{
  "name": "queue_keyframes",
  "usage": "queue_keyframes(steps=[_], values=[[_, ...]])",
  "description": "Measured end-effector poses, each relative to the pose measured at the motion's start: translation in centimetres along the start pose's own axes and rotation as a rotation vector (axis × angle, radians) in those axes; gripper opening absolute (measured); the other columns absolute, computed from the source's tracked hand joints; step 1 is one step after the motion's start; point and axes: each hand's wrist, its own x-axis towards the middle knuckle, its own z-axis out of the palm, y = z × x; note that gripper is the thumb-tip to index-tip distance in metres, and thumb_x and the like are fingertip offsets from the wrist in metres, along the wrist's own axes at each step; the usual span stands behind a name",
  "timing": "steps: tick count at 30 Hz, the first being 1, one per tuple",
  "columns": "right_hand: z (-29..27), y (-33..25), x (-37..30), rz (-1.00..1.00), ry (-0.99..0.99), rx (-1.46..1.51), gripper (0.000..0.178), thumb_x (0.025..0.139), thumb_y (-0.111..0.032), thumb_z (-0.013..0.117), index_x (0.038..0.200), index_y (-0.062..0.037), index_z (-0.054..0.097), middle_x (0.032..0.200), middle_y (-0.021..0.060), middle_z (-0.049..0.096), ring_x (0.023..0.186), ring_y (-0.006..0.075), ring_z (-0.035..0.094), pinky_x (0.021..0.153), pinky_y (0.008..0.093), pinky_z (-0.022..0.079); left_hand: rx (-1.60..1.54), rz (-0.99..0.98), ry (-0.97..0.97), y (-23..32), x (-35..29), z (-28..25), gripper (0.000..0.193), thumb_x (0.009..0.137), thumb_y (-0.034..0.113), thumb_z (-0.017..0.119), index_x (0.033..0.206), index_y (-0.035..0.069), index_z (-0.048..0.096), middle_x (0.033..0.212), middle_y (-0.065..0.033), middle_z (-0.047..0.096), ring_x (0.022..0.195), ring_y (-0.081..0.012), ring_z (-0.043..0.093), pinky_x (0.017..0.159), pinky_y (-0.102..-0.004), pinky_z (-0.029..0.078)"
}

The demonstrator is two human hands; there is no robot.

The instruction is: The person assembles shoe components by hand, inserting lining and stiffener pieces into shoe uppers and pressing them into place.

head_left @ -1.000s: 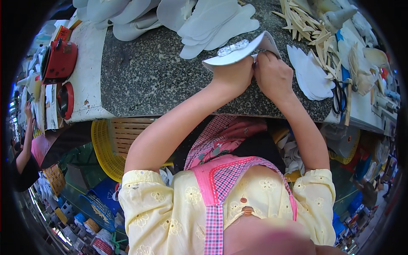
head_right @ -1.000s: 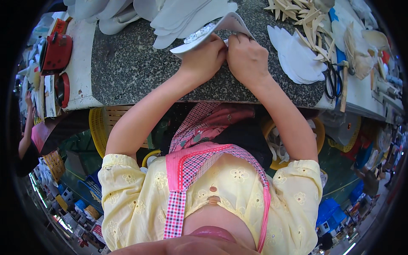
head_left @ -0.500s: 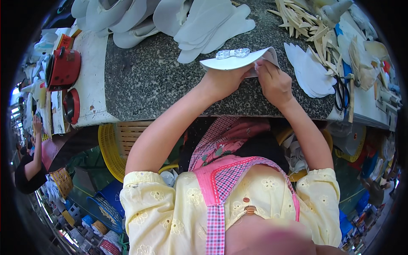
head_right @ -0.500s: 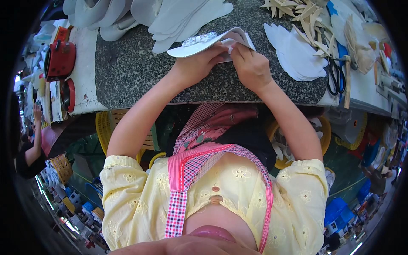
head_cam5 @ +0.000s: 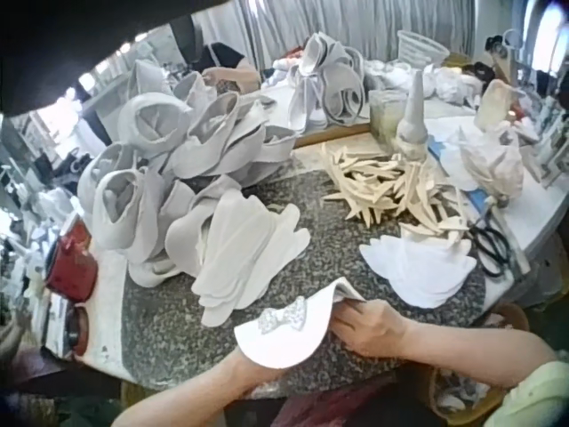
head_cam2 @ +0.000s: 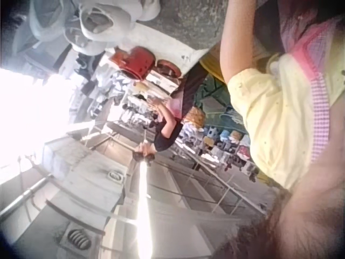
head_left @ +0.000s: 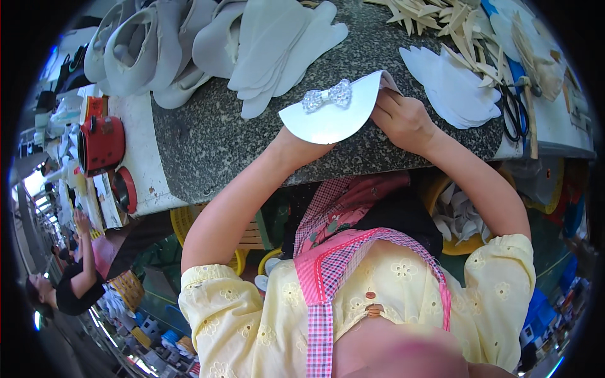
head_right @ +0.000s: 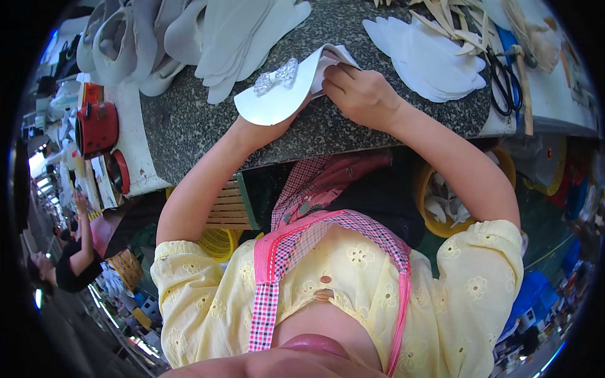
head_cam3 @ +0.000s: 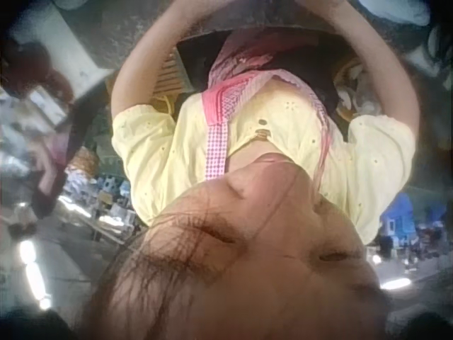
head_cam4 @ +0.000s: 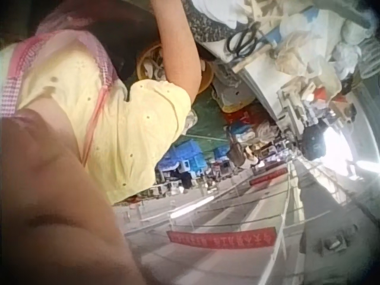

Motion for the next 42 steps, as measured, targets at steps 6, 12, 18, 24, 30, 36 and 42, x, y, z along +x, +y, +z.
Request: queue_keyframes(steps=[6,12,18,24,30,36,42], values=[[0.0,-0.2,-0.9,-0.012,0.070,0.095,0.018,0.063,-0.008,0.052,0.078,0.0011,0.055,0.085,0.0097,0.052,0.077,0.0211,0.055,0.061,0.0272,0.048,0.014,0.033,-0.039,0.1,0.2,-0.7,0.026,0.076,0.010,0.056,0.101,0.004,0.055,0.096,-0.0148,0.059,0.084,-0.0316,0.057,0.073,-0.0403,0.045],[-0.5,-0.3,-1.1,-0.089,-0.069,0.111,0.019,0.064,-0.009,0.051,0.077,0.0035,0.055,0.094,0.0135,0.052,0.087,0.0226,0.054,0.069,0.0277,0.049,0.012,-0.006,-0.237,-0.3,0.0,-1.2,0.017,0.072,0.004,0.054,0.090,0.004,0.056,0.088,-0.0134,0.056,0.082,-0.0320,0.055,0.069,-0.0368,0.044],[-0.5,-0.5,-0.4,-0.070,-0.031,0.118,0.014,0.067,-0.009,0.051,0.077,0.0003,0.053,0.089,0.0097,0.051,0.088,0.0202,0.053,0.069,0.0277,0.048,-0.029,-0.097,-0.128,0.8,-0.4,-0.9,0.025,0.066,-0.006,0.060,0.089,0.003,0.056,0.093,-0.0117,0.056,0.092,-0.0293,0.055,0.076,-0.0359,0.045],[-0.5,0.3,0.0,-0.147,-0.060,0.124,0.011,0.067,-0.010,0.051,0.076,-0.0025,0.051,0.085,0.0073,0.051,0.085,0.0195,0.052,0.071,0.0273,0.047,-0.165,-0.281,-0.010,1.5,-0.2,-1.1,0.027,0.069,-0.002,0.062,0.094,0.005,0.058,0.098,-0.0112,0.057,0.093,-0.0272,0.056,0.074,-0.0325,0.047],[-0.8,0.7,-0.2,-0.199,-0.071,0.171,0.011,0.068,-0.010,0.051,0.076,-0.0030,0.049,0.084,0.0077,0.052,0.086,0.0200,0.052,0.072,0.0280,0.047,-0.131,-0.378,0.058,1.9,-0.7,-0.3,0.022,0.068,-0.001,0.063,0.088,0.006,0.062,0.095,-0.0082,0.058,0.087,-0.0236,0.059,0.069,-0.0301,0.050],[-0.9,0.8,0.0,-0.220,-0.045,0.214,0.015,0.069,-0.012,0.051,0.081,-0.0050,0.047,0.089,0.0083,0.053,0.088,0.0199,0.053,0.072,0.0285,0.047,-0.186,-0.333,0.163,1.6,-0.8,-0.1,0.015,0.067,-0.003,0.063,0.081,0.003,0.061,0.091,-0.0080,0.059,0.085,-0.0230,0.059,0.070,-0.0311,0.049],[-0.9,0.7,-0.2,-0.261,-0.089,0.202,0.021,0.071,-0.013,0.049,0.091,-0.0061,0.049,0.091,0.0077,0.052,0.088,0.0204,0.053,0.073,0.0294,0.046,-0.016,-0.156,-0.008,1.6,-0.3,-0.6,0.016,0.061,-0.006,0.059,0.075,0.002,0.056,0.081,-0.0107,0.056,0.087,-0.0280,0.056,0.072,-0.0367,0.045]])
